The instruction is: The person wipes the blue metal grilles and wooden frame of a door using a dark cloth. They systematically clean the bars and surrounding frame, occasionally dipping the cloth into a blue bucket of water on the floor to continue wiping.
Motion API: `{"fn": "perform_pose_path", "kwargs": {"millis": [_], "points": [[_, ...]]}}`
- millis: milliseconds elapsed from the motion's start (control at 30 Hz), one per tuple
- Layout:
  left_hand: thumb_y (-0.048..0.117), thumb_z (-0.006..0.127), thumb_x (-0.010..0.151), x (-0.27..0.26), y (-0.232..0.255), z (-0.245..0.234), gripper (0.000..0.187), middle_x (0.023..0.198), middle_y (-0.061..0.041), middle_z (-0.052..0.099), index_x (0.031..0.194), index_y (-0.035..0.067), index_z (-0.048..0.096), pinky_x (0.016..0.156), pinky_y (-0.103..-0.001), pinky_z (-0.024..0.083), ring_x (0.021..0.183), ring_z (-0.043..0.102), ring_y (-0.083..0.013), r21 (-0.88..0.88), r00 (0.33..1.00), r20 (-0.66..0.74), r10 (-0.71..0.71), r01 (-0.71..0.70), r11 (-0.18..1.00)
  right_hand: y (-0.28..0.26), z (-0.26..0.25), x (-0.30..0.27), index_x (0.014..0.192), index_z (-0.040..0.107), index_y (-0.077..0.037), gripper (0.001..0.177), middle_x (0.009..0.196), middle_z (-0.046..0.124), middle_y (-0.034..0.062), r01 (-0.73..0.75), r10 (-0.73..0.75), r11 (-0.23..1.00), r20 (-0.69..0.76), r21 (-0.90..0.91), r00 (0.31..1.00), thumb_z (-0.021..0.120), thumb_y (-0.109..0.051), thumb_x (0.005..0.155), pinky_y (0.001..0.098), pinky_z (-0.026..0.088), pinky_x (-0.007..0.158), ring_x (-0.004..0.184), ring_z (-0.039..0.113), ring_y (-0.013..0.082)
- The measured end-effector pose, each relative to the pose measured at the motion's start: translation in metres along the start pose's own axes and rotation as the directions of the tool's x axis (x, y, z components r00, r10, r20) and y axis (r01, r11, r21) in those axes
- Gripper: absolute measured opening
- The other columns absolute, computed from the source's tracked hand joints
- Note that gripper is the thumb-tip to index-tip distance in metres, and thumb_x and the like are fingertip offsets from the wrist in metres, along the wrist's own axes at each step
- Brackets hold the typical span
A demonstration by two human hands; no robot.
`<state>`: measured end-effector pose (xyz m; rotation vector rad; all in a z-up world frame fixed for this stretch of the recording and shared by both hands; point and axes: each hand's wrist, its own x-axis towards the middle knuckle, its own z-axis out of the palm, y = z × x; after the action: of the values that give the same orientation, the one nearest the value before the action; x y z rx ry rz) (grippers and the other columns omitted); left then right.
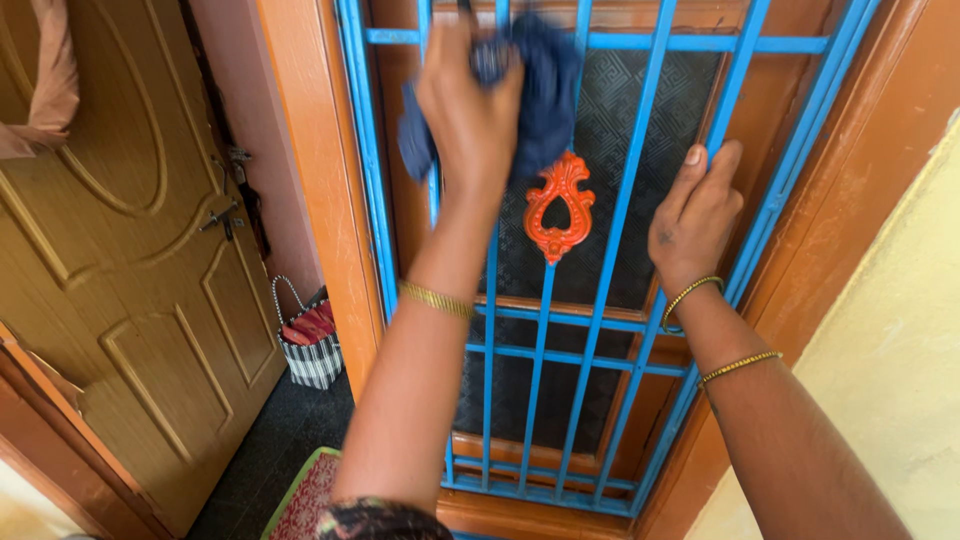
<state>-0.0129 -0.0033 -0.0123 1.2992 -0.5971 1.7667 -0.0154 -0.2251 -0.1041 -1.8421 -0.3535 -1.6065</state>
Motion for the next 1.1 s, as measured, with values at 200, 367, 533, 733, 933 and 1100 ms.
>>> {"fn": "perform_pose_path", "kwargs": {"millis": [200,367,533,733,933,1100], "points": [[-0.007,0.081,0.073,-0.073,0.018,-0.033,0.036,0.098,-0.017,0.06,0.105,-0.001,0.065,0.087,-0.043,0.05,0.097,0.062,-0.0377,0.09,0.993,0.055,-0.104,0.099,0.991,-0.002,0.001,0.003,0.111,0.041,0.002,0.026,0.07,0.051,0.0231,-0.006,0.006,1.0,-0.009,-0.001,1.0,0.041,-0.023,0.12,0.0503,0.039,0.054,0.061,0.059,0.0428],[-0.007,0.081,0.072,-0.126,0.02,-0.057,0.037,0.099,-0.017,0.062,0.105,-0.003,0.066,0.088,-0.043,0.051,0.098,0.063,-0.0362,0.136,0.983,0.09,-0.163,0.15,0.979,-0.002,0.001,0.002,0.109,0.04,0.0,0.027,0.068,0.05,0.0185,-0.008,0.007,1.0,0.01,0.014,1.0,0.04,-0.024,0.121,0.0458,0.041,0.052,0.056,0.059,0.0342],[-0.01,0.081,0.069,-0.186,0.019,-0.085,0.037,0.098,-0.018,0.061,0.1,-0.003,0.064,0.09,-0.043,0.053,0.097,0.063,-0.0367,0.164,0.971,0.132,-0.198,0.175,0.971,0.0,0.0,0.002,0.107,0.04,-0.001,0.027,0.065,0.048,0.0157,-0.029,0.029,1.0,0.03,0.008,0.999,0.038,-0.024,0.121,0.0424,0.04,0.049,0.052,0.057,0.0288],[-0.009,0.081,0.065,-0.228,0.033,-0.115,0.037,0.099,-0.017,0.065,0.098,-0.003,0.065,0.086,-0.042,0.053,0.096,0.065,-0.0349,0.197,0.95,0.168,-0.264,0.23,0.953,0.001,0.001,0.003,0.107,0.039,0.0,0.027,0.066,0.048,0.0156,0.013,-0.013,1.0,0.019,0.005,1.0,0.039,-0.023,0.121,0.042,0.04,0.049,0.052,0.057,0.0283],[-0.005,0.076,0.072,-0.168,0.022,-0.12,0.034,0.1,-0.014,0.067,0.104,0.001,0.065,0.086,-0.037,0.056,0.096,0.069,-0.028,0.154,0.916,0.144,-0.375,0.354,0.923,-0.003,0.0,0.004,0.108,0.039,0.001,0.026,0.065,0.048,0.0178,-0.012,0.012,1.0,0.021,0.006,1.0,0.04,-0.022,0.119,0.0438,0.039,0.049,0.051,0.056,0.0317],[-0.007,0.075,0.082,-0.031,-0.012,-0.064,0.053,0.124,-0.021,0.057,0.13,0.001,0.053,0.107,-0.045,0.048,0.121,0.059,-0.0408,0.164,0.993,-0.07,-0.093,0.103,0.981,-0.002,0.001,0.001,0.112,0.042,0.001,0.026,0.069,0.052,0.0228,-0.035,0.035,0.999,0.004,-0.007,0.999,0.042,-0.024,0.119,0.0494,0.04,0.052,0.058,0.059,0.0411]]}}
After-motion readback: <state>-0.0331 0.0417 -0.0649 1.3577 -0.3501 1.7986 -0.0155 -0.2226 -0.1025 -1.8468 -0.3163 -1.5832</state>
